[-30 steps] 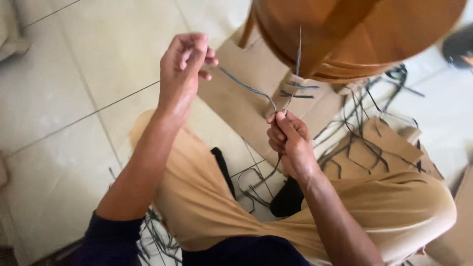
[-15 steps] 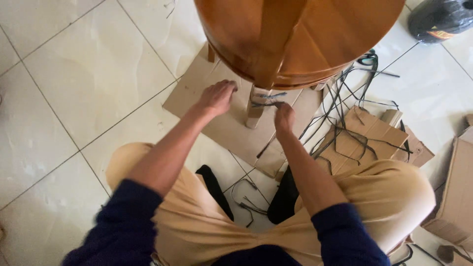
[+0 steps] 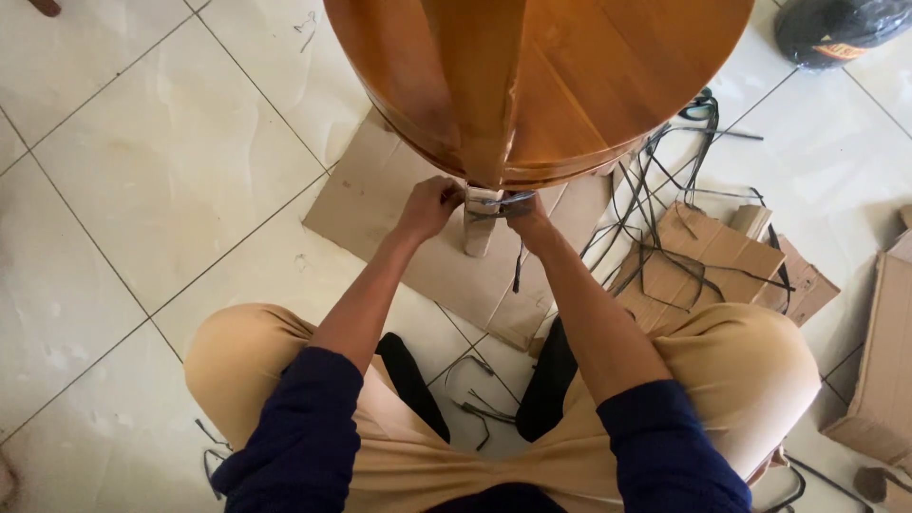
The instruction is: Wrapping protective or decorative plastic strips around the leg of a wooden table
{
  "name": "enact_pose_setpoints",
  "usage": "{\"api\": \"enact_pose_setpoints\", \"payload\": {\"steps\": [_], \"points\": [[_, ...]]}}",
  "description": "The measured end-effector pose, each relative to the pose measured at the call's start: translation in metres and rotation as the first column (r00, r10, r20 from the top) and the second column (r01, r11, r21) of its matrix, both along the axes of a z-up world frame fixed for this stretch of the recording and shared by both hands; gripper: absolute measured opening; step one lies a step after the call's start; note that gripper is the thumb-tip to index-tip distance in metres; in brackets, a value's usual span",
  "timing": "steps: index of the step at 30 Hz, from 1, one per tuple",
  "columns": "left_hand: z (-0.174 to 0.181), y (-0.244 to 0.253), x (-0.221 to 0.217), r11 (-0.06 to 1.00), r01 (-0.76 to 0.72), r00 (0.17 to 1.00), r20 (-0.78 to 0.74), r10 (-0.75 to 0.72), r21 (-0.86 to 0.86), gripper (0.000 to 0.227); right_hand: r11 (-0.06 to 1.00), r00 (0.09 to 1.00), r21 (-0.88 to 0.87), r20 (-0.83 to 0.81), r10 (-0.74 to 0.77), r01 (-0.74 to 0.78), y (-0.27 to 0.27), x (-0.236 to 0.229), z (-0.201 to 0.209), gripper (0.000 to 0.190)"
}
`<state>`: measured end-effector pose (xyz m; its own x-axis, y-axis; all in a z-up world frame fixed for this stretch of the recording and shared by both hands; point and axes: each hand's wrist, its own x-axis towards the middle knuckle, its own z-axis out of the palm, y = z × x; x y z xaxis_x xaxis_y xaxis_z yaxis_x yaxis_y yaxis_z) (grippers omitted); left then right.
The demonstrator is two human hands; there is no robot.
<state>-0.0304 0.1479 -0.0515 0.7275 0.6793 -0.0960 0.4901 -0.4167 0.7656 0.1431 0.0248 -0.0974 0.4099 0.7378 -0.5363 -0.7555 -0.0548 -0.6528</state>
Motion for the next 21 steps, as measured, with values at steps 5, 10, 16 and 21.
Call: {"api": "enact_pose_setpoints", "payload": {"steps": [5, 10, 16, 21], "points": [[-0.001, -0.013, -0.015, 0.996, -0.055, 0.998, -0.037, 0.053, -0.066, 0.015, 0.955, 0.46, -0.294, 0.843, 0.28, -0.043, -0.008, 0.006, -0.034, 0.012], [0.001, -0.041, -0.027, 0.991, -0.078, 0.995, -0.066, 0.071, -0.106, 0.016, 0.986, 0.548, -0.165, 0.824, 0.142, -0.008, -0.035, -0.026, -0.019, 0.007], [-0.012, -0.07, -0.036, 0.982, -0.179, 0.984, 0.001, 0.179, -0.065, 0.017, 0.999, 0.556, -0.04, 0.83, 0.043, -0.018, -0.056, -0.051, 0.018, 0.022], [-0.004, -0.092, -0.04, 0.965, -0.253, 0.967, 0.024, 0.255, -0.066, 0.018, 0.997, 0.56, -0.059, 0.825, 0.079, -0.053, -0.073, -0.063, 0.044, 0.026]]}}
